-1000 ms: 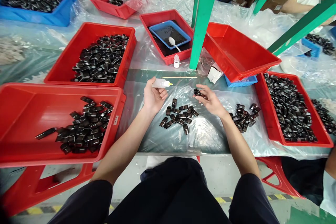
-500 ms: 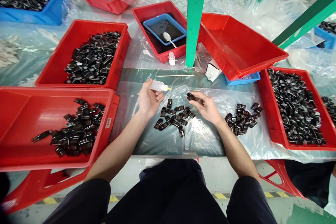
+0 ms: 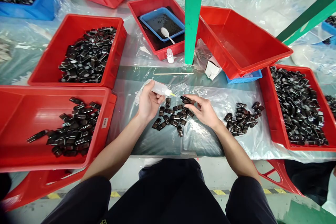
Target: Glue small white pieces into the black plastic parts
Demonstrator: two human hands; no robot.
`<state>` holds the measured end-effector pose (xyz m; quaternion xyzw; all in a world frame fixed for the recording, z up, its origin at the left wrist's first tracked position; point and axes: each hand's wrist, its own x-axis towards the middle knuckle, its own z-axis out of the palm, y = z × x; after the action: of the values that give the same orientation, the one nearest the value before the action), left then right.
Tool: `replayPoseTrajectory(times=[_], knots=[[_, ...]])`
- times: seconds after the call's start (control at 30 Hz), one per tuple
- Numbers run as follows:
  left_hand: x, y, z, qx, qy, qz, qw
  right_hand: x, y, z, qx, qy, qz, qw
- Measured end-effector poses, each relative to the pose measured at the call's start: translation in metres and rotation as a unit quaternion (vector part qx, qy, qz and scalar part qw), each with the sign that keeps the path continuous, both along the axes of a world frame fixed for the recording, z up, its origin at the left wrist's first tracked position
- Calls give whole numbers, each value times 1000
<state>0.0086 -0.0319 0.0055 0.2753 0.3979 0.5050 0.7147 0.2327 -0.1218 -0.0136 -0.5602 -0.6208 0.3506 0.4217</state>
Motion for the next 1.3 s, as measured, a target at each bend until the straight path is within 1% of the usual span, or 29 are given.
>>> replayPoseTrajectory(times=[0.23, 0.37, 0.63, 0.87, 0.97, 1.03, 1.13, 1.2, 1.3], knots=[[1, -1, -4, 23, 17, 8, 1000, -2, -2, 4, -9, -8, 8, 1000], [1, 1, -6, 9, 17, 18, 1000, -2, -3, 4, -8, -8, 8, 1000], [2, 0, -4, 20, 31, 16, 999, -2, -4, 5, -5, -23, 15, 1000], [0, 0, -6, 87, 63, 23, 994, -3, -6, 7, -15, -32, 27, 999], [-1, -1, -5, 101, 64, 22, 993, -2, -6, 7, -27, -24, 38, 999], [-1, -2, -4, 89, 66, 18, 994, -1, -6, 8, -39, -21, 47, 998], [2, -4, -3, 45, 57, 15, 997, 3, -7, 10, -58, -5, 63, 996], [4, -5, -3, 19, 48, 14, 999, 4, -8, 12, -71, 22, 76, 994], [6, -5, -4, 7, 46, 12, 999, 4, -8, 11, -83, 70, 88, 990]])
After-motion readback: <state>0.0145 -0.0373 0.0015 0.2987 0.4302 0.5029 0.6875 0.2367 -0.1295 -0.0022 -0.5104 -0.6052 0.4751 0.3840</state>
